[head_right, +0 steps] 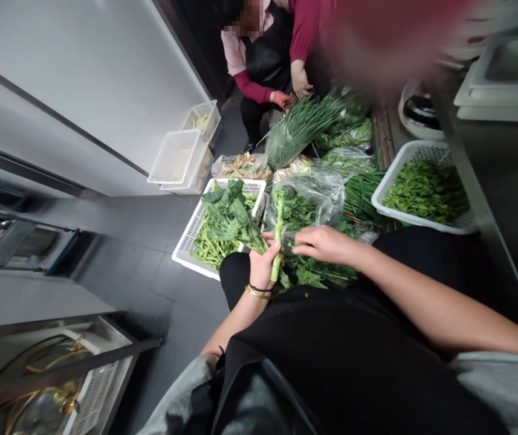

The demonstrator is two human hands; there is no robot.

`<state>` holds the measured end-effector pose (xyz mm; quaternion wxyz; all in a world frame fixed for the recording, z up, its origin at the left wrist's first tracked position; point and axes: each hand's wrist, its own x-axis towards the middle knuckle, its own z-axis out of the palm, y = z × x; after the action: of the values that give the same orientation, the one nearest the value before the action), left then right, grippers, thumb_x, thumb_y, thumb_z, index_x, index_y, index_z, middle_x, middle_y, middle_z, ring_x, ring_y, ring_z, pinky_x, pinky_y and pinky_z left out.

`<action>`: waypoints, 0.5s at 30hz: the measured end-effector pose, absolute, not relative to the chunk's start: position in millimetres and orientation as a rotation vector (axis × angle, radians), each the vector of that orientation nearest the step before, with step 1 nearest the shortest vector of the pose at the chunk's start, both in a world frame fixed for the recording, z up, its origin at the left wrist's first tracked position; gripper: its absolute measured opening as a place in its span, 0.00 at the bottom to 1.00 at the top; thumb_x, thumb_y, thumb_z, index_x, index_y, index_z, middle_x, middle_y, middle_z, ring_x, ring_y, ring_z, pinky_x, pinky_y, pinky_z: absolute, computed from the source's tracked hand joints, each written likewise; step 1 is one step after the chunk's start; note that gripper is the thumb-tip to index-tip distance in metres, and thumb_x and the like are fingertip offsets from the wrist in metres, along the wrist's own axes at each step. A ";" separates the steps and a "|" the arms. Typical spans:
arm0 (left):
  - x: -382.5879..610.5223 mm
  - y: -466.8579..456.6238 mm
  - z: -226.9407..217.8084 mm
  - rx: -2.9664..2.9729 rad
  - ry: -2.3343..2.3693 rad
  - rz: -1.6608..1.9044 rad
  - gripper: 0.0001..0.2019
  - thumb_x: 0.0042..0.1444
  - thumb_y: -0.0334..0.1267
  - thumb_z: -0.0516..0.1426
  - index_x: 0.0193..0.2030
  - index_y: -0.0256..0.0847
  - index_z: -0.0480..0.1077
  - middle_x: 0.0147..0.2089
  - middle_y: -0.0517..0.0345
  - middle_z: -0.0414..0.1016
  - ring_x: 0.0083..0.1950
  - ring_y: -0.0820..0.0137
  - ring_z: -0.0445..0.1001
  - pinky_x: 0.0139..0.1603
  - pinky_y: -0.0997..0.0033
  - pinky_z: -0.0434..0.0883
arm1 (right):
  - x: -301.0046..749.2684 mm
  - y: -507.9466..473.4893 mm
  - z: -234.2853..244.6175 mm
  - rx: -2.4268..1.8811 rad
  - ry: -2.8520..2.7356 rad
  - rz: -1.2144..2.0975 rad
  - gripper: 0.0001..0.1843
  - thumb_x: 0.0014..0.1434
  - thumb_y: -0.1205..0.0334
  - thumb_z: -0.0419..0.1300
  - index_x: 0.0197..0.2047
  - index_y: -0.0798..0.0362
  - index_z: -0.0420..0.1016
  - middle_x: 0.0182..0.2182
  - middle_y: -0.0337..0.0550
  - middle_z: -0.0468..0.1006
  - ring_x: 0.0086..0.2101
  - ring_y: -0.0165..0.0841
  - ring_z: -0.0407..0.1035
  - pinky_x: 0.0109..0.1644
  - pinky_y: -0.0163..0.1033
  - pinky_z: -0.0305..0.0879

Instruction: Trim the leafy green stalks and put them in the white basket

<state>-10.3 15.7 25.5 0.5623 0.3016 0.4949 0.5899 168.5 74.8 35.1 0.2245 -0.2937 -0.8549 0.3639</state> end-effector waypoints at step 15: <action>-7.3 10.8 23.3 0.718 0.922 1.215 0.22 0.47 0.48 0.63 0.44 0.39 0.62 0.27 0.59 0.74 0.19 0.75 0.68 0.21 0.74 0.64 | 136.3 97.6 40.9 -1.337 -1.613 1.084 0.24 0.53 0.41 0.58 0.20 0.53 0.65 0.15 0.39 0.68 0.16 0.27 0.59 0.20 0.34 0.52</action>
<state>-7.3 10.8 23.3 0.6653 0.3179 0.4084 0.5380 136.3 97.6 40.9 0.3813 -0.5240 -0.6322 0.4247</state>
